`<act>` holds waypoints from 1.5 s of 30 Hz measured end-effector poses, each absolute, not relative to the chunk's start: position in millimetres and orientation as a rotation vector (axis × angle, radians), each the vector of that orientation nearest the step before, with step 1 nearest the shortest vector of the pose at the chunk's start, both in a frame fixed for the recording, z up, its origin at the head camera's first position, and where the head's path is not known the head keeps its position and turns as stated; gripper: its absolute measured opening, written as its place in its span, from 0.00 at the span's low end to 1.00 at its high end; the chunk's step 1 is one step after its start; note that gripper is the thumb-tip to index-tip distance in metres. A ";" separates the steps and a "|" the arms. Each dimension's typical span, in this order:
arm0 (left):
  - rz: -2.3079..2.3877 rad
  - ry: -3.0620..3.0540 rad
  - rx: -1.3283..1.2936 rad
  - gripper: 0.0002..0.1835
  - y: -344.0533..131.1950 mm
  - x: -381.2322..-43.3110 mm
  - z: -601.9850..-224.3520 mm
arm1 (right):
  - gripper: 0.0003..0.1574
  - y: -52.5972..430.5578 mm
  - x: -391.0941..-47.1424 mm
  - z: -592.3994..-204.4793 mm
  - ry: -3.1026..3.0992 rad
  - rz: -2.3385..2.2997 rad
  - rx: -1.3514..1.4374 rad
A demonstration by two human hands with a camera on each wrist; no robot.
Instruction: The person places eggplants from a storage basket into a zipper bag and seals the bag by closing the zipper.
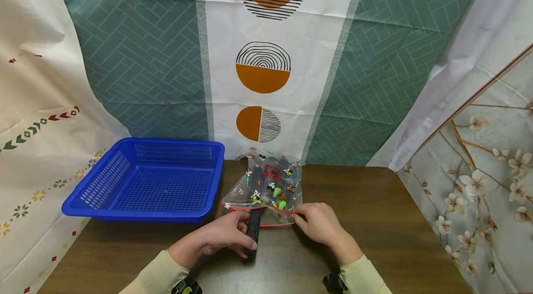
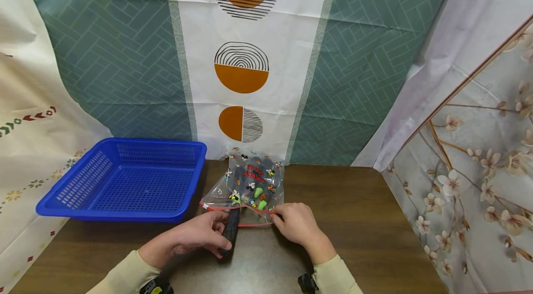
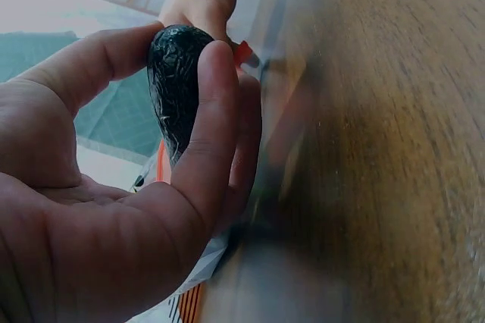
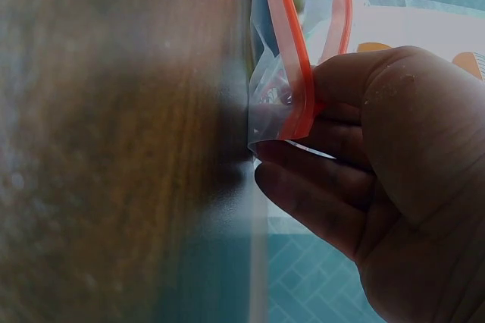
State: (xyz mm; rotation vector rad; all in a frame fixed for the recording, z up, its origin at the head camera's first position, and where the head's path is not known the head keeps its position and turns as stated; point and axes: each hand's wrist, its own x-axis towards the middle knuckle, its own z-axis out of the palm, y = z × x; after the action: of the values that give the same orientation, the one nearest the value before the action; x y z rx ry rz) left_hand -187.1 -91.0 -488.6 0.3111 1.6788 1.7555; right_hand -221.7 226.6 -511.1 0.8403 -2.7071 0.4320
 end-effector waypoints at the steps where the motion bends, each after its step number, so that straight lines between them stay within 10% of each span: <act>1: 1.757 1.686 0.314 0.40 -90.9 -187.2 -488.8 | 0.02 226.7 -221.6 -511.2 -2.709 0.433 0.839; 45: 1.810 1.649 0.276 0.13 -88.0 -190.0 -494.0 | 0.04 226.2 -221.5 -510.0 -2.709 0.454 0.848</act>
State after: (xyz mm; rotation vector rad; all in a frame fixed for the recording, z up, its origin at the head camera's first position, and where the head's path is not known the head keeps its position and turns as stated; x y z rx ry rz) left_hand -190.0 -88.0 -494.0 0.2761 1.6486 1.8102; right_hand -221.5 226.2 -510.0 0.8482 -2.7085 0.4544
